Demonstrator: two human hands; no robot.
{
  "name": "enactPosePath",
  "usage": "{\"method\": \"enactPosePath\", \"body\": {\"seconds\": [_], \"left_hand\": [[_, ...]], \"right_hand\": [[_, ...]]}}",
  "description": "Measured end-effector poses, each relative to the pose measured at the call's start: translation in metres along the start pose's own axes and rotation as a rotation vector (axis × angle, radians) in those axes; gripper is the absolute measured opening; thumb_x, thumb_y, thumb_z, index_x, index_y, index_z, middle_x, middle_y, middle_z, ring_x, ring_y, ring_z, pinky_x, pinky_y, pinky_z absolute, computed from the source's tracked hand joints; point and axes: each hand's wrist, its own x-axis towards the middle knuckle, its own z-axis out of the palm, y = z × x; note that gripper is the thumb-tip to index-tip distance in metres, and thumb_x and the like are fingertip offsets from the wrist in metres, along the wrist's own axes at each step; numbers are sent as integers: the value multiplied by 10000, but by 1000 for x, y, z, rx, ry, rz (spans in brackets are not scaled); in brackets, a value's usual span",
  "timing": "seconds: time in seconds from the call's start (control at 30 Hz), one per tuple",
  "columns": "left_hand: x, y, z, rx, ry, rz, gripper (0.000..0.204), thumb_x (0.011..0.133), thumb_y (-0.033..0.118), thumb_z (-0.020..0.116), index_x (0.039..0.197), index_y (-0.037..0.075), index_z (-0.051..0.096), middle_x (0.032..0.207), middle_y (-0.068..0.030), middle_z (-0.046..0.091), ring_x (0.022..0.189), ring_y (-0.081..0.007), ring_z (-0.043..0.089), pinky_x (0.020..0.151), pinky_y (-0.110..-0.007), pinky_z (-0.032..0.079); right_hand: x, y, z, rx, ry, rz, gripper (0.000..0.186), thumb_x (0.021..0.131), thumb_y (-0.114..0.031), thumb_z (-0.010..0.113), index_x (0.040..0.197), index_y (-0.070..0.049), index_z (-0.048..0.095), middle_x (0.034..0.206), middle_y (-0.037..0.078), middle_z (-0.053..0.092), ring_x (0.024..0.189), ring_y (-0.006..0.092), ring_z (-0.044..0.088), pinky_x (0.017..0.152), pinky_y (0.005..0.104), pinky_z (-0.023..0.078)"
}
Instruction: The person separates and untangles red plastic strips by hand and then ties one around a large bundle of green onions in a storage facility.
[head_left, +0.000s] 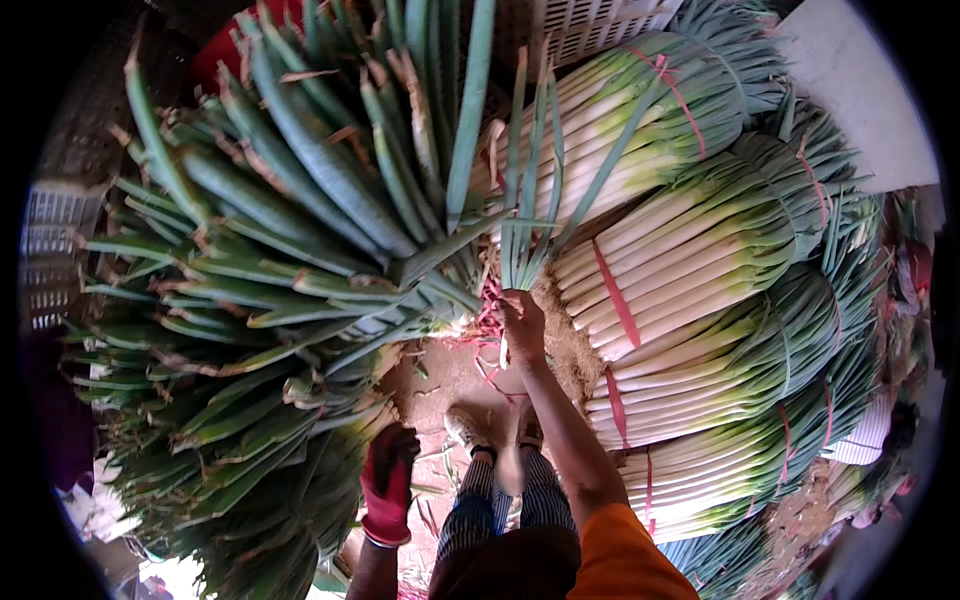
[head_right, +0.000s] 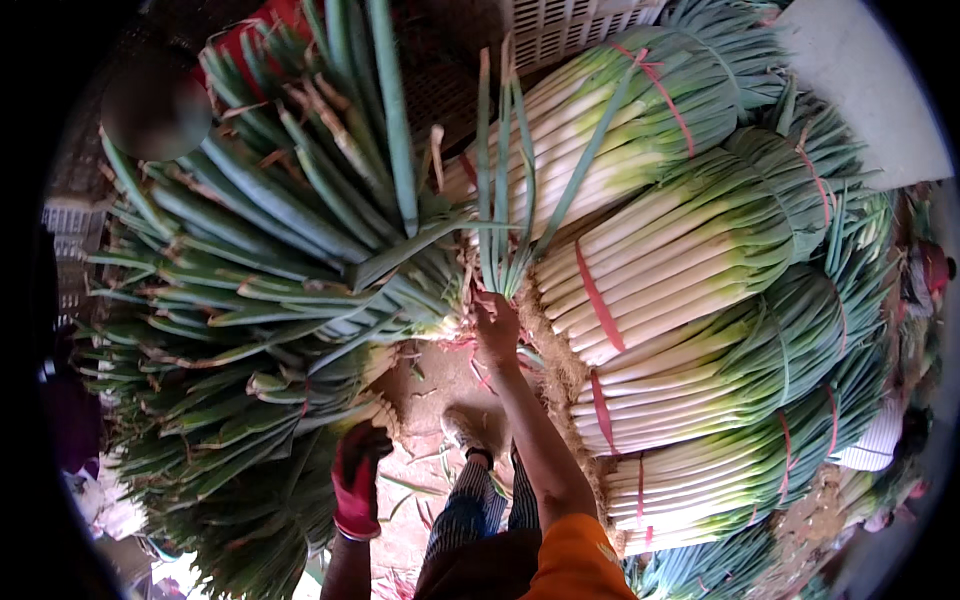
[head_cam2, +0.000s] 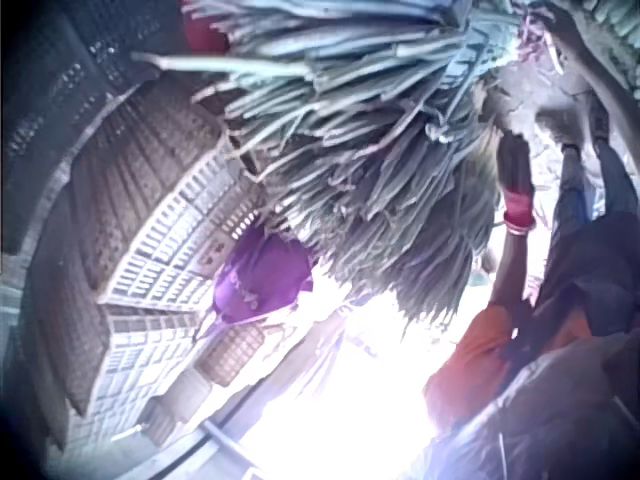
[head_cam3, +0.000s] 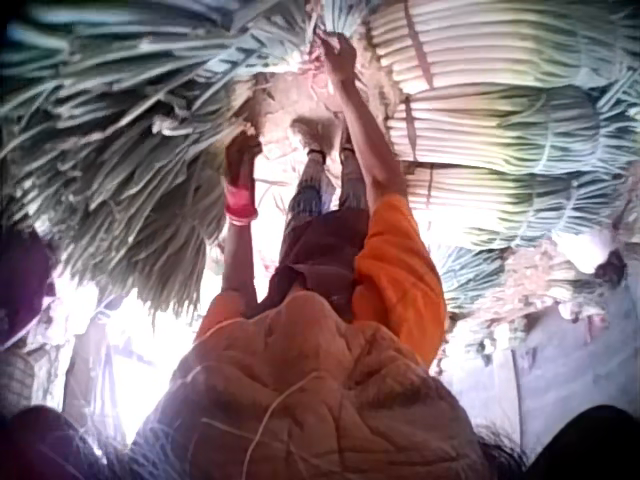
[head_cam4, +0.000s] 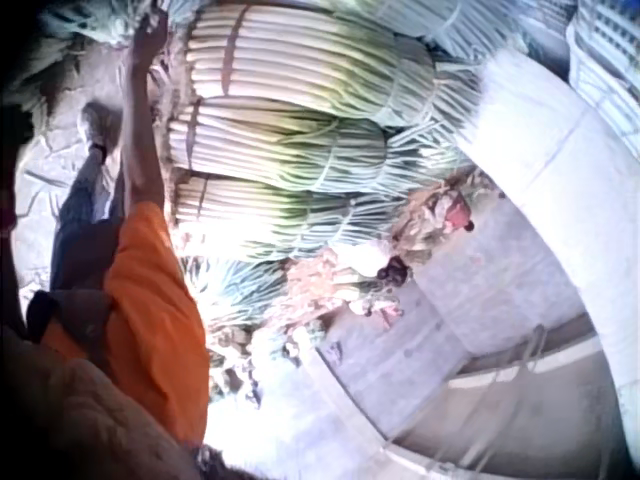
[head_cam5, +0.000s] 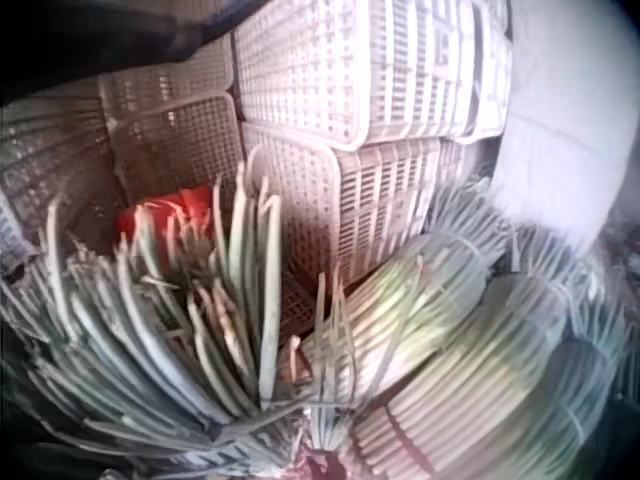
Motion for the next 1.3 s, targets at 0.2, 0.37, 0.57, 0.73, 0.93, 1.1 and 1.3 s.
{"method": "enactPosePath", "body": {"seconds": [0.2,0.37,0.57,0.73,0.93,1.1,1.3], "left_hand": [[58,-53,20,139,-229,-38,316,877,9,487,1191,-14,479,1046,-109,605,943,-158,583,845,-270,450],[47,-125,36,-20,-250,-354,289,886,49,532,1173,19,512,1017,-79,628,936,-119,578,812,-240,449],[58,-164,29,-27,-254,-456,276,897,46,501,1172,22,505,1017,-89,623,903,-129,586,789,-237,451],[81,-169,21,6,-98,-350,307,901,128,503,1183,9,477,1014,-123,598,863,-187,593,788,-314,484],[119,-98,28,16,62,72,422,842,-41,454,1261,-4,420,1109,-125,570,915,-188,581,820,-310,470],[132,-29,73,223,-334,299,420,792,-54,528,1207,-42,466,1107,-153,582,1029,-214,566,903,-306,425],[131,-31,96,-57,-342,197,349,881,70,485,1209,-48,461,1106,-151,582,1002,-207,572,889,-306,437]], "right_hand": [[-11,128,-2,-26,174,238,159,813,-107,624,901,11,564,840,106,631,731,197,642,649,288,526],[-6,234,-6,-284,322,77,586,745,-165,725,1205,12,409,1093,180,551,1051,264,546,866,370,461],[32,216,-8,-482,99,183,394,809,-267,594,1132,-48,544,1008,247,593,942,386,559,814,461,440],[-12,251,-30,-513,291,51,280,798,-145,610,1036,-9,549,941,171,618,903,303,587,793,385,453],[-48,237,-46,-501,124,129,323,805,-144,599,1090,-19,514,1004,208,585,938,377,565,796,427,441],[-52,196,-11,-341,147,56,297,780,-111,655,1038,-11,546,937,183,607,866,328,599,741,389,463],[-121,119,0,-148,49,10,333,823,-124,618,1120,-2,528,989,176,612,931,265,605,779,352,470]]}}
